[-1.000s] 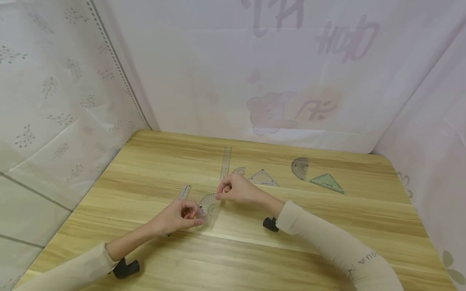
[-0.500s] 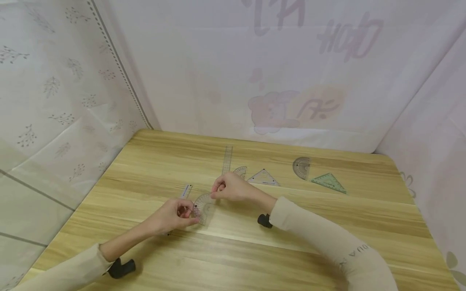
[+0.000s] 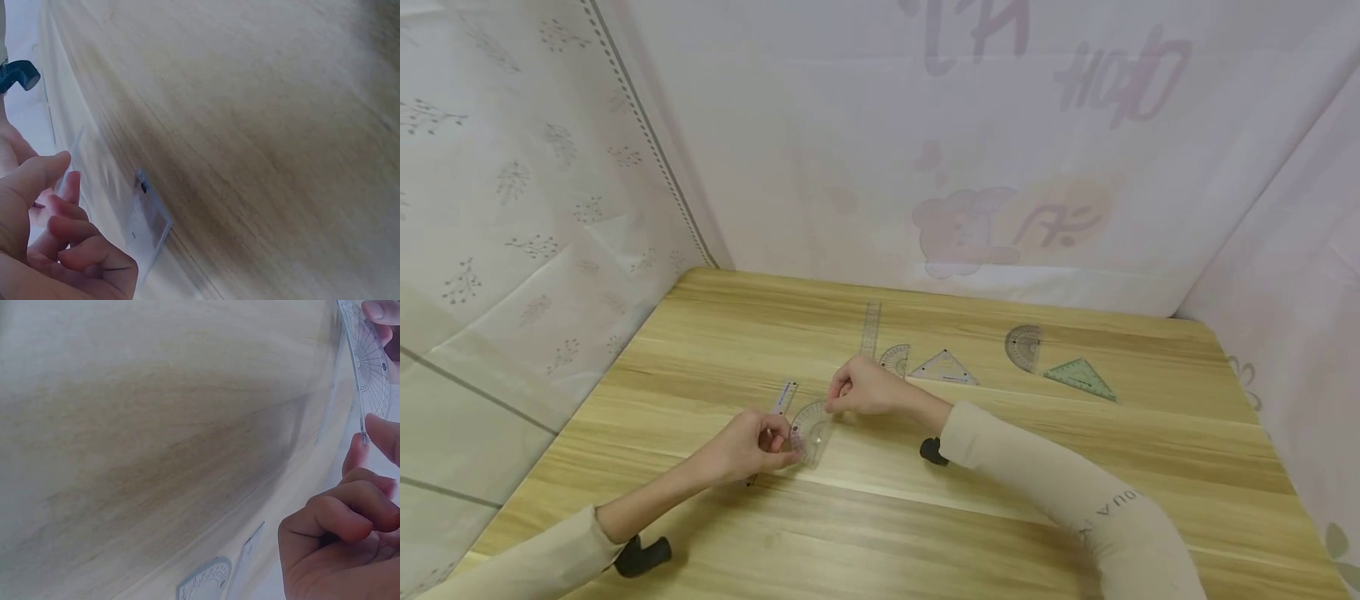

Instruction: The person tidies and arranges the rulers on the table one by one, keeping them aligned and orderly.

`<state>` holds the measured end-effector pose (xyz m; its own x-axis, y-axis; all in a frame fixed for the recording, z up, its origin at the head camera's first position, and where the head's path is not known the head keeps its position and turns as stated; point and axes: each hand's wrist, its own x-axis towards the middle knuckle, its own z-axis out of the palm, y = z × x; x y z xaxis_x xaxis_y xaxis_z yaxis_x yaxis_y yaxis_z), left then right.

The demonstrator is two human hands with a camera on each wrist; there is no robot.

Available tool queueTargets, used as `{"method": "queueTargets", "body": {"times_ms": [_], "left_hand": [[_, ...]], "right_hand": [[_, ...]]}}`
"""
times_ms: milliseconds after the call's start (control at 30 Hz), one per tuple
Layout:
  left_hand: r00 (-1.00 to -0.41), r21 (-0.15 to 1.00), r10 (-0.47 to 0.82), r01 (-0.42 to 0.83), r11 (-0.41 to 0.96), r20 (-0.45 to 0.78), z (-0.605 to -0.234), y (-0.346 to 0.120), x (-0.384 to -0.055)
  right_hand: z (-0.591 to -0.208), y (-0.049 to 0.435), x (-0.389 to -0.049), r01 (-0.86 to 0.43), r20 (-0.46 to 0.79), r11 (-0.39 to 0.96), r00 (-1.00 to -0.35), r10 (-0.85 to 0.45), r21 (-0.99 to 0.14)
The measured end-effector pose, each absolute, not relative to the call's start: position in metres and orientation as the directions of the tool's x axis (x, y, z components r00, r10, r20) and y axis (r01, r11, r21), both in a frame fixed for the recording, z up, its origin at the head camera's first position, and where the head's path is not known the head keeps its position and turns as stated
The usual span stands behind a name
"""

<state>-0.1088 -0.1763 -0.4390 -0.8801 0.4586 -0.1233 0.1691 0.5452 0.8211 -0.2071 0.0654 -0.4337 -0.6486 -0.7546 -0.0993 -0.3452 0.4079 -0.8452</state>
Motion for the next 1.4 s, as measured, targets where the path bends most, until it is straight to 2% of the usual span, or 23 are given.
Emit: {"method": "queueTargets", "body": {"times_ms": [367, 633, 1000, 1400], "left_hand": [[-0.870, 0.814, 0.461, 0.136, 0.565, -0.175, -0.438, -0.178, -0.104], [-0.862, 0.801, 0.476, 0.157, 0.577, -0.174, -0.436, -0.177, -0.102], [-0.869, 0.774, 0.471, 0.193, 0.603, -0.151, -0.438, -0.182, -0.100], [-0.882, 0.733, 0.445, 0.199, 0.651, -0.156, -0.438, -0.187, -0.097]], "right_hand": [[-0.435, 0.061, -0.205, -0.307, -0.118, 0.370, -0.609, -0.785, -0.877], [-0.437, 0.061, -0.204, -0.268, -0.148, 0.364, -0.587, -0.796, -0.892], [-0.440, 0.061, -0.194, -0.359, -0.122, 0.400, -0.598, -0.793, -0.843], [-0.441, 0.056, -0.191, -0.391, -0.128, 0.425, -0.595, -0.793, -0.816]]}}
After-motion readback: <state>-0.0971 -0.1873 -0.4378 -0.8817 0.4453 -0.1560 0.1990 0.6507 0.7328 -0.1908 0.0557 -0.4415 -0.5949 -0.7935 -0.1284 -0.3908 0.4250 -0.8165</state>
